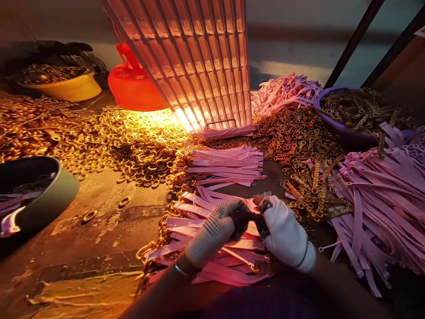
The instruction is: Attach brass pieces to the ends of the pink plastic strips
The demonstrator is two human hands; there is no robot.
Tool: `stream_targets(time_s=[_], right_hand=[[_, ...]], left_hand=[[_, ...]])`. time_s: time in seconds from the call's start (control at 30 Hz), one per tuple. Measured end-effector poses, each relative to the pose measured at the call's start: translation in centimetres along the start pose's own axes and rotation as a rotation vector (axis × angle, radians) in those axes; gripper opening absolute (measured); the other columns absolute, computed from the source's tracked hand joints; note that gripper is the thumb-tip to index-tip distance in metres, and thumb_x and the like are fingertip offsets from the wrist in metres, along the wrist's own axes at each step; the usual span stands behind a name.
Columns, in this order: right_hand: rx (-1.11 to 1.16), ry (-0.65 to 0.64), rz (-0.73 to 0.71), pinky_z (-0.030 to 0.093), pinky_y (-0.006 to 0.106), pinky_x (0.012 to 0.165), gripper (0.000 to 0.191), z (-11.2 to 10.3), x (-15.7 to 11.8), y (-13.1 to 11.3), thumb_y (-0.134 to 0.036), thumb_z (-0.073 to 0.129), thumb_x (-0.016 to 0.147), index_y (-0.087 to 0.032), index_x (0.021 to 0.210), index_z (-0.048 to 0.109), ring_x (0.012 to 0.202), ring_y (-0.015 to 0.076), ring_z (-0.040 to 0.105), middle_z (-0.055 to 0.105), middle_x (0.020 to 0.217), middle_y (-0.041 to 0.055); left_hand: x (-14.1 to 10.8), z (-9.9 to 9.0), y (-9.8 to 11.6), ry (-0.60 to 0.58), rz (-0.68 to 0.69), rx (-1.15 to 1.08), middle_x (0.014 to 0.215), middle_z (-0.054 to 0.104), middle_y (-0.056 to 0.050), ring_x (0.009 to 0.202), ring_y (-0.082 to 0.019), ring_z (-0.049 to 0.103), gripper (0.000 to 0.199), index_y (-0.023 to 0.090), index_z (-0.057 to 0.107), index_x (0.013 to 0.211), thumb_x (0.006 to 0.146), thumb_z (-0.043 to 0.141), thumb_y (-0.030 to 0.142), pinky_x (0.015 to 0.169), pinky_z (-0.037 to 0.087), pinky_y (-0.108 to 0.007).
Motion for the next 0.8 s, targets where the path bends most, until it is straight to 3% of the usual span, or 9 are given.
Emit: stream_targets(time_s=[0.13, 0.2, 0.4, 0.5, 0.57, 0.63, 0.73, 0.8], right_hand=[[-0.084, 0.03, -0.046, 0.043, 0.036, 0.062, 0.004, 0.6, -0.5, -0.4, -0.019, 0.056, 0.069, -0.018, 0.071, 0.06, 0.071, 0.0255, 0.053, 0.061, 0.08, 0.0141], [-0.161, 0.009, -0.048, 0.038, 0.035, 0.058, 0.003, 0.8, -0.9, -0.7, -0.018, 0.057, 0.072, -0.018, 0.069, 0.058, 0.066, 0.0248, 0.054, 0.062, 0.074, 0.0137], [0.043, -0.486, 0.2, 0.024, 0.031, 0.052, 0.003, -0.4, 0.3, 0.3, -0.018, 0.061, 0.079, -0.019, 0.081, 0.062, 0.062, 0.0212, 0.064, 0.07, 0.072, 0.0074], [0.105, -0.57, 0.248, 0.024, 0.031, 0.053, 0.007, -0.9, 1.1, 1.2, -0.015, 0.062, 0.078, -0.019, 0.083, 0.063, 0.068, 0.0224, 0.067, 0.072, 0.077, 0.0071], [0.124, -0.536, 0.283, 0.029, 0.031, 0.056, 0.008, -0.6, 1.3, 2.0, -0.013, 0.06, 0.079, -0.018, 0.084, 0.063, 0.073, 0.0236, 0.069, 0.072, 0.081, 0.0084], [0.13, -0.447, 0.34, 0.033, 0.031, 0.061, 0.01, 0.0, 1.2, 3.2, -0.011, 0.055, 0.081, -0.017, 0.085, 0.063, 0.078, 0.0239, 0.068, 0.072, 0.085, 0.0099], [0.152, -0.295, 0.424, 0.036, 0.03, 0.065, 0.015, 0.8, 0.8, 5.2, -0.007, 0.051, 0.08, -0.017, 0.085, 0.061, 0.08, 0.0238, 0.066, 0.071, 0.084, 0.0104], [0.191, -0.212, 0.44, 0.037, 0.03, 0.065, 0.016, 1.2, 0.4, 6.2, -0.006, 0.049, 0.078, -0.019, 0.082, 0.058, 0.074, 0.0227, 0.063, 0.068, 0.078, 0.0088]], left_hand=[[-0.1, 1.3, -1.9, 0.009, -0.131, -0.08, 0.047, 0.044, 0.006, 0.036, -0.006, 0.034, 0.026, 0.019, 0.049, 0.071, 0.081, 0.065, 0.037, 0.037, 0.023, -0.018], [0.2, 1.5, -2.4, 0.036, -0.175, -0.116, 0.046, 0.045, 0.006, 0.036, -0.006, 0.034, 0.026, 0.019, 0.049, 0.072, 0.081, 0.066, 0.037, 0.036, 0.02, -0.017], [0.9, 2.4, -1.2, 0.075, -0.112, -0.112, 0.048, 0.043, 0.008, 0.038, -0.005, 0.032, 0.027, 0.02, 0.046, 0.072, 0.082, 0.066, 0.035, 0.038, 0.022, -0.016], [1.8, 2.6, 0.3, 0.058, -0.064, 0.011, 0.05, 0.043, 0.007, 0.039, -0.005, 0.032, 0.022, 0.02, 0.046, 0.073, 0.086, 0.059, 0.033, 0.04, 0.026, -0.016], [3.4, 2.1, 1.3, 0.02, 0.008, 0.22, 0.053, 0.046, 0.006, 0.042, -0.007, 0.038, 0.02, 0.019, 0.05, 0.074, 0.09, 0.054, 0.032, 0.042, 0.031, -0.018], [5.9, 1.1, 2.1, 0.01, 0.16, 0.622, 0.063, 0.058, 0.001, 0.053, -0.011, 0.052, 0.018, 0.018, 0.059, 0.08, 0.093, 0.05, 0.027, 0.052, 0.042, -0.021], [10.0, -0.6, 2.3, 0.066, 0.357, 1.313, 0.099, 0.071, -0.009, 0.088, -0.018, 0.066, 0.02, 0.015, 0.068, 0.101, 0.091, 0.05, 0.013, 0.081, 0.051, -0.029], [12.1, -1.5, 1.4, 0.079, 0.349, 1.511, 0.115, 0.069, -0.014, 0.094, -0.02, 0.066, 0.028, 0.014, 0.068, 0.11, 0.089, 0.05, 0.007, 0.084, 0.051, -0.031]])
Point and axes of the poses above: each hand's wrist, its own x-axis towards the middle knuckle, its own z-axis out of the palm, y = z × x, the point moved 2 cm from there along x, towards the middle knuckle
